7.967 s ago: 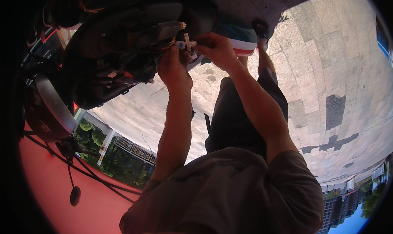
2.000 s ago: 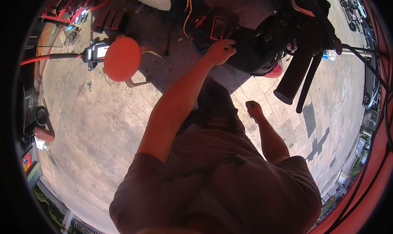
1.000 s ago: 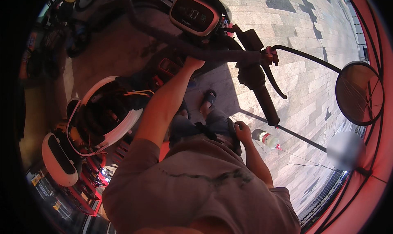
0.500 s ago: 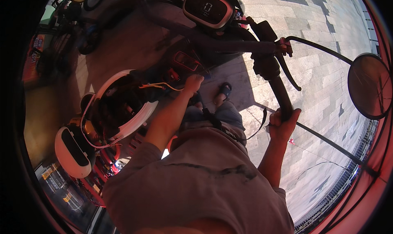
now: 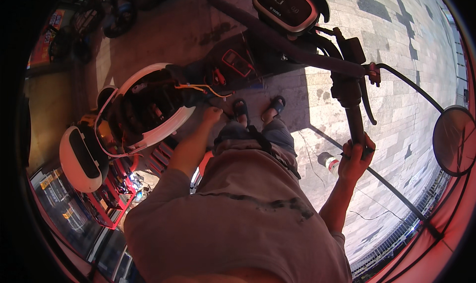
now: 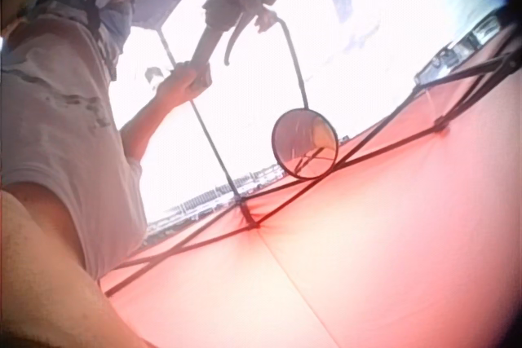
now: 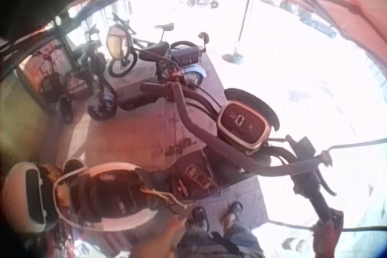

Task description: The person works on the exposed wiring and internal components of a scooter's handlebar area using a screwdriver. They manipulate wires and tighten connections within the housing, then test the scooter's controls by pressing buttons on the handlebar.

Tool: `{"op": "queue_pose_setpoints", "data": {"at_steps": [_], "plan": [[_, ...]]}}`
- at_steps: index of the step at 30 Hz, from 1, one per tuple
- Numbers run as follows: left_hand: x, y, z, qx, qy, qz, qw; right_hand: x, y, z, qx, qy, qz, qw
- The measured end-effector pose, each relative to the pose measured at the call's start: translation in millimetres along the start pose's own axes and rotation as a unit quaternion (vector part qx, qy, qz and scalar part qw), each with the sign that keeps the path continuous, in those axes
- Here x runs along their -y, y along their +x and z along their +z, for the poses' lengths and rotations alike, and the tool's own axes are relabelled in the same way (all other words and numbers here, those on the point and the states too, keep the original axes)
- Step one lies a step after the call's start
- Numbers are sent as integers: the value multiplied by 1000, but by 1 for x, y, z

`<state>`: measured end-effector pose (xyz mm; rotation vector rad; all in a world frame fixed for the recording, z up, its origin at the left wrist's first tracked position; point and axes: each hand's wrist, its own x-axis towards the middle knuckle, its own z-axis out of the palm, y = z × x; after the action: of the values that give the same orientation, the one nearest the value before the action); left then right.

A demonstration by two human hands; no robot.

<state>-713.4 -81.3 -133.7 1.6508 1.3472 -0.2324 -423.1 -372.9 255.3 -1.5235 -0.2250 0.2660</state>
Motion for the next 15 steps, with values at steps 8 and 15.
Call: {"op": "queue_pose_setpoints", "data": {"at_steps": [8,15], "plan": [[-117,23,17,34,-152,85,984,0,-2,1,-19,-14,3,1000],[-318,55,32,-108,-164,424,884,1,-3,6,-26,-9,3,1000]]}}
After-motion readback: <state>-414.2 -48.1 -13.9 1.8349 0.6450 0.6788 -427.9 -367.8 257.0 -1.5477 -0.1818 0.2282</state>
